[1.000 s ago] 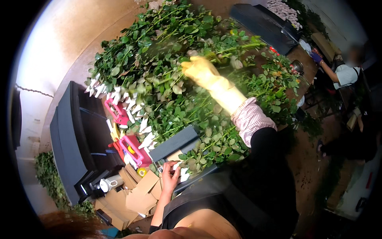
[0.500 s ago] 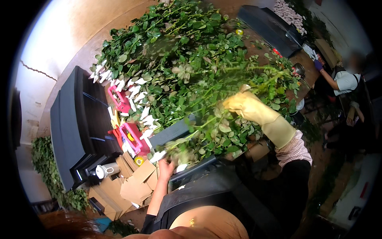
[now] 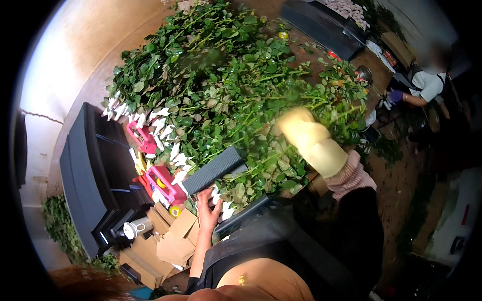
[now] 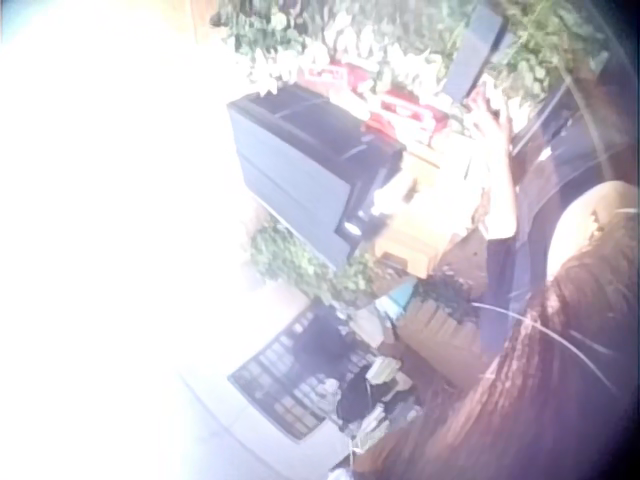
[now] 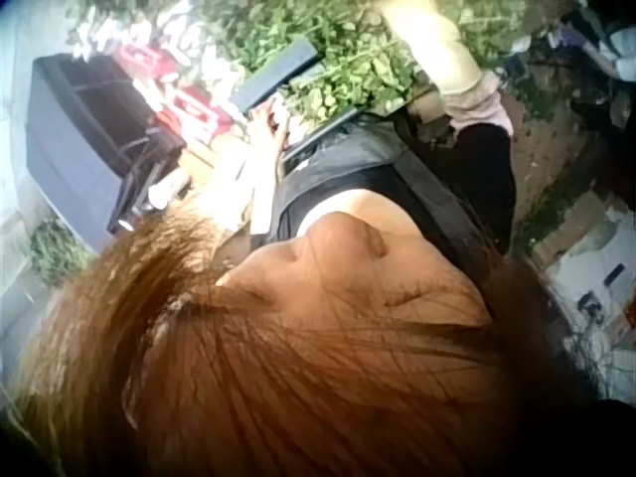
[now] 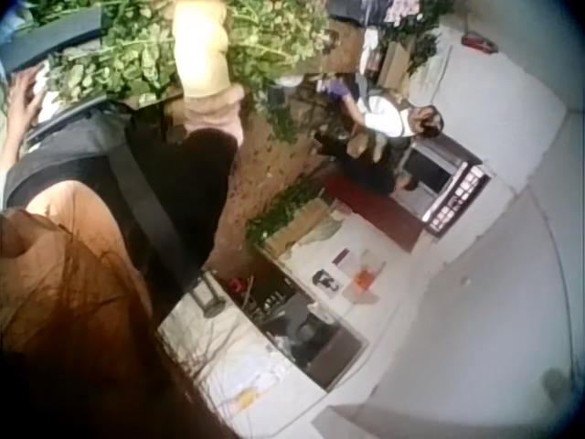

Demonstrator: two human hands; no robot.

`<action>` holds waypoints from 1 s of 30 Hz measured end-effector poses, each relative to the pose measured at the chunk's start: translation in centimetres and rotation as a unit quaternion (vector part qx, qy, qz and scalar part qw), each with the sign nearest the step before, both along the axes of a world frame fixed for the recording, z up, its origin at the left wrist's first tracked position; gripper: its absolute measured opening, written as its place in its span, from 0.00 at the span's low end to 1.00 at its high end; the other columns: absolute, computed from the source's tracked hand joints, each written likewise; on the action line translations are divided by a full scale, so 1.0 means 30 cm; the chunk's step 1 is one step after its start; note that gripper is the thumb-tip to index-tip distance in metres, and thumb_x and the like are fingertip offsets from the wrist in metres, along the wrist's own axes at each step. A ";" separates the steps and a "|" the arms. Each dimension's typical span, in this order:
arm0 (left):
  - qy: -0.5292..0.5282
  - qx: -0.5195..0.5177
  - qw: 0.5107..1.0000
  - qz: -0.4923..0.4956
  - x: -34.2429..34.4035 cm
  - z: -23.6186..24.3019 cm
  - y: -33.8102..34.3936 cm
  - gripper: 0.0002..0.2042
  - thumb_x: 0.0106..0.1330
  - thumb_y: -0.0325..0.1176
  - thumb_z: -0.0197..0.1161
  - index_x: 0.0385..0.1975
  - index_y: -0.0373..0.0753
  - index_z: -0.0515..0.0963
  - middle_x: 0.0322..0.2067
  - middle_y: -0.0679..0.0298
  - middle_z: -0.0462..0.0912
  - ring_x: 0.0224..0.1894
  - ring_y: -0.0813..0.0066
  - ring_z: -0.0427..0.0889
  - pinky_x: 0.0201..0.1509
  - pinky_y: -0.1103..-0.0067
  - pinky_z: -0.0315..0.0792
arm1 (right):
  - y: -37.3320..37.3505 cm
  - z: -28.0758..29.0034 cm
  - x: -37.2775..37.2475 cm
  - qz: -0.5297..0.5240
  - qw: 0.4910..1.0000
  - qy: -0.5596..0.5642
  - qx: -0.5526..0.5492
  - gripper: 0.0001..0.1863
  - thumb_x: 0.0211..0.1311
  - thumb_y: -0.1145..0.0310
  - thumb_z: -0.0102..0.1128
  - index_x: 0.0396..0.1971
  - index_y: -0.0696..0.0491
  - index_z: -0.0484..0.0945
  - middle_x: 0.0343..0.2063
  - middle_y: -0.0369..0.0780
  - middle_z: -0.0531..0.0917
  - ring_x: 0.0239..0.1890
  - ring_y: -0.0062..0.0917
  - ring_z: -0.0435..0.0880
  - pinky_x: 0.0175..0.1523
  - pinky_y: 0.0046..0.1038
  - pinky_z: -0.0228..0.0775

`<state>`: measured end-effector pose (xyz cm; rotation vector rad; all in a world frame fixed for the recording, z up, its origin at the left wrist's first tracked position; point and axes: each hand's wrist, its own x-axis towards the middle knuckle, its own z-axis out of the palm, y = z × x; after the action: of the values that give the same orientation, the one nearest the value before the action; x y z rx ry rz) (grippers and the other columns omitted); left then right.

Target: The person arranges white flowers into a black rectangular tray. They pick up individual flowers from a large pile of greenery and place them into the tray, adjusting their positions to fit. The person wears yellow gloves and works at a table cluttered with cardboard and other floral supplies.

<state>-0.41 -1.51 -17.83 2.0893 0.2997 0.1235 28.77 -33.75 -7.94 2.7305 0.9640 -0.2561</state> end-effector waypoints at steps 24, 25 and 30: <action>0.016 -0.117 0.993 0.023 -0.011 -0.149 -0.004 0.29 0.64 0.32 0.71 0.63 0.33 0.69 0.54 0.56 0.78 0.53 0.69 0.81 0.56 0.73 0.77 | -0.142 -0.222 -0.161 0.183 0.935 0.018 0.303 0.21 0.60 0.79 0.57 0.47 0.39 0.86 0.53 0.36 0.86 0.60 0.28 0.81 0.71 0.37 0.65; 0.057 -0.091 0.994 0.018 0.003 -0.100 -0.011 0.28 0.63 0.32 0.72 0.62 0.34 0.69 0.52 0.55 0.78 0.53 0.67 0.81 0.56 0.72 0.77 | -0.145 -0.250 -0.188 0.167 0.971 0.014 0.172 0.20 0.63 0.77 0.55 0.50 0.39 0.85 0.56 0.36 0.85 0.62 0.28 0.79 0.73 0.37 0.62; 0.001 -0.072 0.997 0.024 -0.008 -0.073 -0.003 0.28 0.62 0.32 0.72 0.60 0.34 0.69 0.52 0.51 0.76 0.53 0.58 0.80 0.56 0.70 0.76 | 0.033 0.099 -0.240 0.072 0.986 -0.150 -0.003 0.20 0.64 0.72 0.55 0.56 0.42 0.79 0.59 0.43 0.81 0.63 0.34 0.78 0.71 0.35 0.63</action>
<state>-0.64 -1.59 -20.01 1.9404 0.3515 0.1246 21.56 -32.78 -4.97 2.5775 1.0595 0.1738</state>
